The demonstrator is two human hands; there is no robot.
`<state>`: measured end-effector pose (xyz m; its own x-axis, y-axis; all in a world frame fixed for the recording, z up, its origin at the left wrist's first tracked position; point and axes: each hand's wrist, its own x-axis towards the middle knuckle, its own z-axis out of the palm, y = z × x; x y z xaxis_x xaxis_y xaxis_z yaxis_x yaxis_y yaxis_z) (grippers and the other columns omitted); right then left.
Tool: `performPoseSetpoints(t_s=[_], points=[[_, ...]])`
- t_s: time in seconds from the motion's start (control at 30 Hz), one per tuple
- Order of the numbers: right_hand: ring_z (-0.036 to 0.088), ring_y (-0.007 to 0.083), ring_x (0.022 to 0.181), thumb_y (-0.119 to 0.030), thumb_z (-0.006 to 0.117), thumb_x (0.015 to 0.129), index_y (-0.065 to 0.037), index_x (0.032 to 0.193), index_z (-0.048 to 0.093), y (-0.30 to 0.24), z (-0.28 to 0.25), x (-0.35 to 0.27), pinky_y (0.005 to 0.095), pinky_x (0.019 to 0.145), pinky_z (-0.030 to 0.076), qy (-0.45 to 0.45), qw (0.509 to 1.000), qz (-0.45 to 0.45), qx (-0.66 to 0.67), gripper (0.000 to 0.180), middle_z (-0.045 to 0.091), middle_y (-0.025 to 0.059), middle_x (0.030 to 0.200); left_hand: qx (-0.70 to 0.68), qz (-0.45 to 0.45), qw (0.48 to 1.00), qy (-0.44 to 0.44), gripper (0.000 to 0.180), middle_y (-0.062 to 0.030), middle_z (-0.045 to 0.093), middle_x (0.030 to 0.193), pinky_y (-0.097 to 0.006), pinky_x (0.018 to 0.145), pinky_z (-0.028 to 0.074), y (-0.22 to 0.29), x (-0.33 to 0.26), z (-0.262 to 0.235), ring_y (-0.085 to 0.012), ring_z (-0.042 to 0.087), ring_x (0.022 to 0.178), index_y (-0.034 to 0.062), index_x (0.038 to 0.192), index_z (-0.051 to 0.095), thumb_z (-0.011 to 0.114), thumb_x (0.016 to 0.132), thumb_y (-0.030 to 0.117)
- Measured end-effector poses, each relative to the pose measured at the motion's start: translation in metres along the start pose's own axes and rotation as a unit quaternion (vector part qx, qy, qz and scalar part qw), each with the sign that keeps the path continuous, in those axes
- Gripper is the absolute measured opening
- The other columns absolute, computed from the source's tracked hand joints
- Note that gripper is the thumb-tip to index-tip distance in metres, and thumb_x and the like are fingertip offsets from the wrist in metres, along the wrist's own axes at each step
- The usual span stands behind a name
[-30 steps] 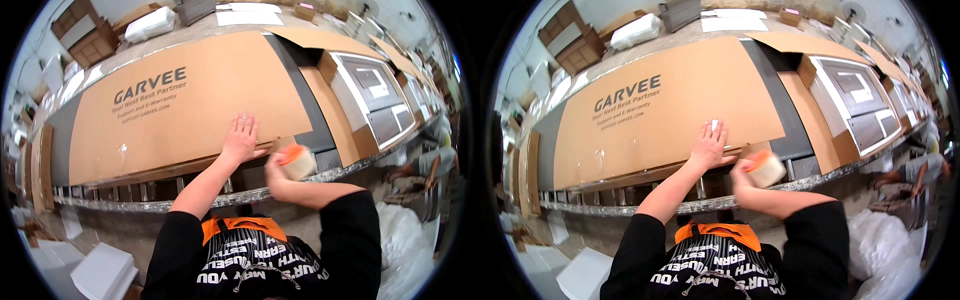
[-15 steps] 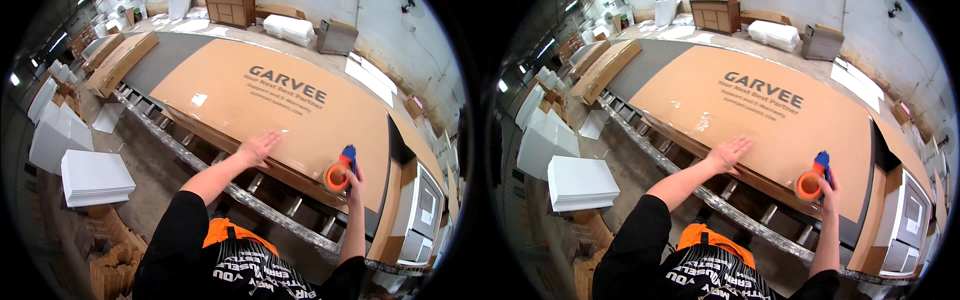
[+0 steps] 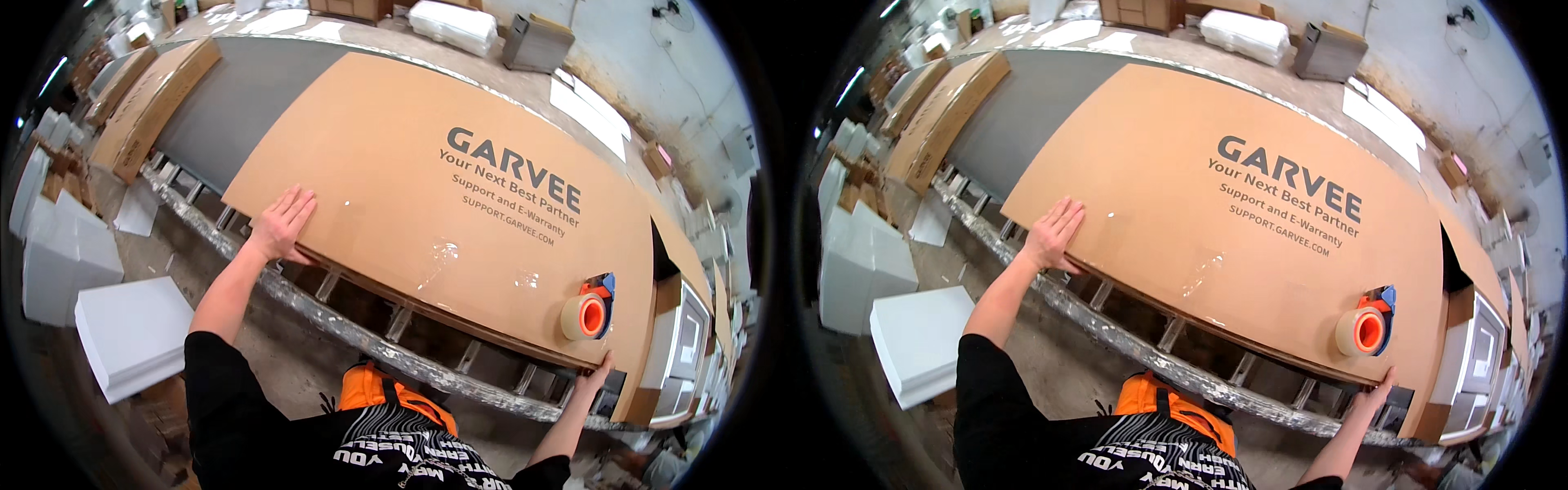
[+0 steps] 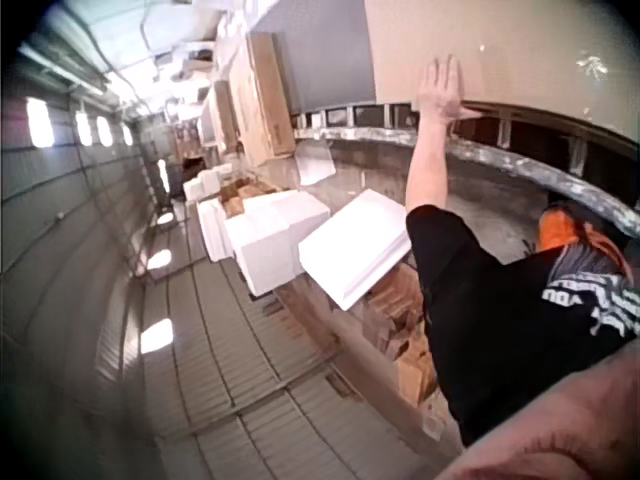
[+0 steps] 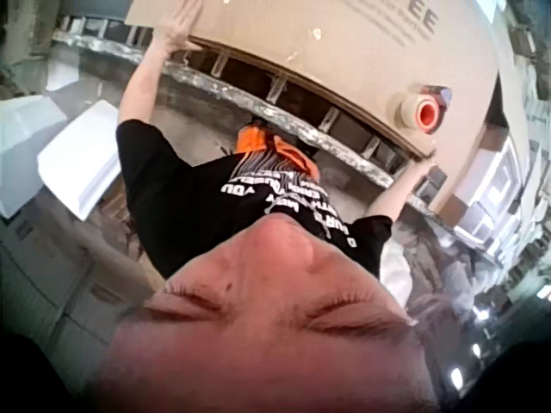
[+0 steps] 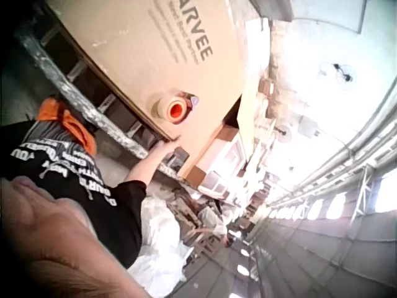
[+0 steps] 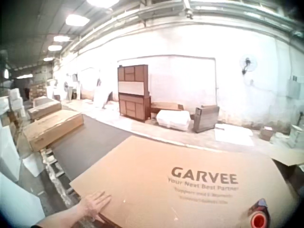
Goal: The person folds cardboard around a white panel, applies tape from a dispenser to the seams, and places another white panel on top of the assembly.
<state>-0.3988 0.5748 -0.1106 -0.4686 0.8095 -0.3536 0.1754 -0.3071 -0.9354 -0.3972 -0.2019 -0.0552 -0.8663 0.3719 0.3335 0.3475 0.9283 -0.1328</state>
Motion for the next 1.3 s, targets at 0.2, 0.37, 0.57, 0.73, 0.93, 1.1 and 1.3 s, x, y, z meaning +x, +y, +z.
performPoseSetpoints(t_s=[0.2, 0.37, 0.57, 0.73, 0.93, 1.1, 1.3], points=[[0.062, 0.0225, 0.101, -0.043, 0.064, 0.089, -0.003, 0.12, 0.06, 0.019, 0.006, -0.028, 0.0385, 0.087, 0.05, 0.031, 0.997, -0.044, 0.056, 0.051, 0.065, 0.009, 0.114, -0.042, 0.055, 0.997, 0.041, 0.123, -0.0158, 0.048, 0.141, -0.051, 0.113, 0.031, -0.064, 0.008, 0.03, -0.0387, 0.039, 0.135, -0.0011, 0.137, 0.046, 0.073, 0.044, 0.074], [0.06, 0.0187, 0.096, -0.05, 0.063, 0.088, -0.006, 0.123, 0.056, 0.073, 0.008, -0.11, 0.0364, 0.077, 0.05, 0.089, 0.985, -0.128, -0.068, 0.057, 0.063, 0.0062, 0.109, -0.005, 0.059, 0.997, -0.046, 0.13, -0.0146, 0.037, 0.15, -0.053, 0.114, 0.026, -0.137, 0.064, 0.027, -0.039, 0.035, 0.137, -0.0001, 0.145, 0.033, 0.085, 0.042, 0.06], [0.064, 0.0167, 0.064, -0.053, 0.062, 0.087, -0.005, 0.108, 0.064, 0.024, 0.012, -0.266, 0.0343, 0.057, 0.051, -0.109, 0.897, 0.013, -0.428, 0.052, 0.069, 0.0089, 0.084, 0.226, -0.207, 0.88, -0.362, 0.078, -0.015, 0.061, 0.119, -0.046, 0.098, 0.044, -0.145, 0.157, 0.059, -0.0335, 0.06, 0.11, 0.0059, 0.12, 0.06, 0.088, 0.053, 0.036], [0.067, 0.0218, 0.066, -0.03, 0.078, 0.076, -0.002, 0.107, 0.066, -0.014, 0.039, -0.301, 0.0341, 0.061, 0.054, -0.192, 0.87, -0.325, -0.316, 0.043, 0.066, 0.009, 0.072, -0.081, 0.016, 0.936, -0.343, 0.02, -0.0188, 0.068, 0.085, -0.042, 0.08, 0.053, 0.111, 0.22, -0.04, -0.0342, 0.066, 0.088, 0.0068, 0.083, 0.07, 0.062, 0.071, 0.02], [0.056, 0.0344, 0.1, -0.042, 0.079, 0.075, 0.001, 0.137, 0.04, 0.003, 0.172, -0.231, 0.0409, 0.085, 0.049, -0.303, 0.801, -0.466, -0.221, 0.085, 0.05, 0.0214, 0.117, -0.145, -0.056, 0.976, -0.153, 0.064, -0.0253, 0.031, 0.149, -0.061, 0.113, 0.014, 0.267, 0.184, 0.019, -0.0477, 0.021, 0.14, -0.007, 0.142, 0.033, 0.049, 0.093, 0.031], [0.052, 0.042, 0.116, -0.044, 0.073, 0.079, -0.002, 0.138, 0.041, 0.005, 0.25, -0.146, 0.0473, 0.096, 0.045, -0.502, 0.751, -0.349, -0.249, 0.079, 0.048, 0.0249, 0.127, -0.06, -0.17, 0.983, -0.029, 0.064, -0.0304, 0.034, 0.145, -0.053, 0.116, 0.014, 0.306, 0.151, 0.024, -0.0463, 0.022, 0.14, -0.0138, 0.136, 0.037, 0.051, 0.091, 0.031], [0.05, 0.0412, 0.107, -0.029, 0.064, 0.085, 0.004, 0.105, 0.058, -0.073, 0.253, 0.104, 0.0498, 0.095, 0.04, -0.22, 0.636, -0.638, -0.374, 0.039, 0.056, 0.0268, 0.11, -0.083, -0.253, 0.96, -0.091, 0.071, -0.0269, 0.029, 0.15, -0.05, 0.117, 0.014, 0.338, 0.174, -0.001, -0.0406, 0.021, 0.142, -0.0086, 0.141, 0.034, 0.052, 0.091, 0.039]])
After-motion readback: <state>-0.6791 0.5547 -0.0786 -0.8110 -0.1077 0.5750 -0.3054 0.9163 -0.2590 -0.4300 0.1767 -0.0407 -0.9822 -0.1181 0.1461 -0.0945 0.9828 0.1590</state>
